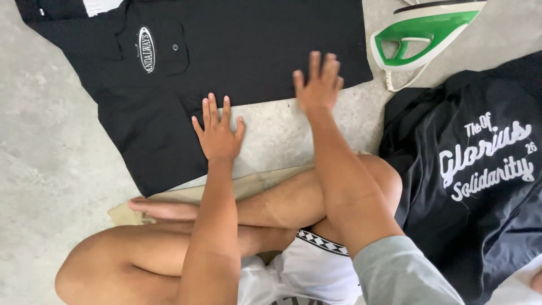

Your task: Smoothing out and ironing black shirts on a concrete floor.

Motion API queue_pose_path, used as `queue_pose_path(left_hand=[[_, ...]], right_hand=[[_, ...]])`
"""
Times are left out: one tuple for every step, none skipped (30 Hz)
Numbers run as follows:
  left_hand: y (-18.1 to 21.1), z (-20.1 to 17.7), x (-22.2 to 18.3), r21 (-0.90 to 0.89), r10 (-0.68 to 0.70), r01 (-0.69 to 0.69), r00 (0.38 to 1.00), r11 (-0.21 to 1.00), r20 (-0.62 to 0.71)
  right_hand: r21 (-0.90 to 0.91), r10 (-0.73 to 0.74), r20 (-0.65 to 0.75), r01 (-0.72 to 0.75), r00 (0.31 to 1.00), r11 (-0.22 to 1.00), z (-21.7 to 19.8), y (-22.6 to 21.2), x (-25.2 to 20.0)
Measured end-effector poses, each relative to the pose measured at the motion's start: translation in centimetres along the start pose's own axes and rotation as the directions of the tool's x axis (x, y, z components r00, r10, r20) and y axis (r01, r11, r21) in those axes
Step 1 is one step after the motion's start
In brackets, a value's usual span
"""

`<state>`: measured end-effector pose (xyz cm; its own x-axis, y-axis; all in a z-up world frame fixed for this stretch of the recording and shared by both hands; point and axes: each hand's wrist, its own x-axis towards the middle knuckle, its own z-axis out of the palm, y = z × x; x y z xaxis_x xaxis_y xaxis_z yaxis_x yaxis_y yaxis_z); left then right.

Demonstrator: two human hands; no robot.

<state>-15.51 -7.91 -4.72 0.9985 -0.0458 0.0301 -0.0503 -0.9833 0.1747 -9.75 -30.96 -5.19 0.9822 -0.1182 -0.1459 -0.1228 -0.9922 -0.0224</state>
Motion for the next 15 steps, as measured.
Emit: queue_pose_path(left_hand=[[0.1, -0.1, 0.0, 0.002, 0.000, 0.000, 1.000, 1.000, 0.002], [0.3, -0.2, 0.1, 0.004, 0.000, 0.000, 1.000, 1.000, 0.003], [0.2, -0.1, 0.0, -0.004, 0.006, -0.006, 1.000, 1.000, 0.002], [0.2, 0.0, -0.1, -0.003, 0.011, -0.012, 1.000, 1.000, -0.014], [0.0, 0.1, 0.0, 0.002, 0.014, -0.014, 0.999, 1.000, -0.034], [0.3, 0.1, 0.1, -0.002, 0.017, -0.017, 0.999, 1.000, -0.038], [0.3, 0.0, 0.0, 0.002, 0.020, -0.020, 0.999, 1.000, -0.044], [0.2, 0.0, 0.0, 0.006, 0.024, -0.024, 0.998, 1.000, -0.050], [0.2, 0.1, 0.1, 0.009, 0.025, -0.025, 0.998, 1.000, -0.053], [0.2, 0.1, 0.2, 0.006, 0.024, -0.024, 0.999, 1.000, -0.048], [0.1, 0.2, -0.2, 0.003, 0.021, -0.021, 0.999, 1.000, -0.036], [-0.2, 0.0, -0.1, 0.006, 0.019, -0.019, 0.999, 1.000, -0.032], [0.0, 0.0, -0.1, 0.004, 0.022, -0.021, 0.999, 1.000, -0.034], [0.1, -0.1, 0.0, 0.003, 0.024, -0.024, 0.999, 1.000, -0.035], [0.1, -0.1, -0.1, 0.006, 0.023, -0.023, 0.999, 1.000, -0.039]], right_hand=[[0.062, 0.288, 0.136, -0.298, 0.948, 0.952, 0.2, 2.1, 0.3], [0.081, 0.534, 0.280, -0.574, 0.798, 0.815, 0.3, 4.2, 0.7], [0.078, 0.542, 0.274, -0.580, 0.795, 0.811, -0.2, 3.0, 0.4], [0.114, 0.493, 0.171, -0.514, 0.853, 0.850, -0.6, 1.8, 0.1], [0.144, 0.433, 0.063, -0.437, 0.899, 0.888, -1.1, 0.5, 0.0], [0.144, 0.435, 0.057, -0.439, 0.898, 0.887, -1.5, -1.9, -0.4], [0.219, 0.187, -0.018, -0.179, 0.982, 0.959, -1.8, -4.5, -1.0], [0.270, -0.069, -0.110, 0.096, 0.992, 0.958, -2.1, -7.1, -1.6], [0.272, -0.069, -0.112, 0.097, 0.991, 0.957, -1.8, -7.8, -1.6], [0.229, -0.295, -0.061, 0.301, 0.954, 0.926, -1.5, -8.6, -1.7], [0.199, -0.504, 0.006, 0.493, 0.864, 0.847, -1.1, -9.5, -2.1], [0.203, -0.505, 0.008, 0.493, 0.863, 0.846, -0.3, -7.4, -1.7], [0.153, -0.418, -0.080, 0.425, 0.905, 0.892, 0.4, -5.0, -1.4], [0.109, -0.328, -0.172, 0.349, 0.929, 0.931, 1.1, -2.5, -1.1], [0.110, -0.329, -0.175, 0.351, 0.928, 0.930, 1.1, -0.5, -0.8]])
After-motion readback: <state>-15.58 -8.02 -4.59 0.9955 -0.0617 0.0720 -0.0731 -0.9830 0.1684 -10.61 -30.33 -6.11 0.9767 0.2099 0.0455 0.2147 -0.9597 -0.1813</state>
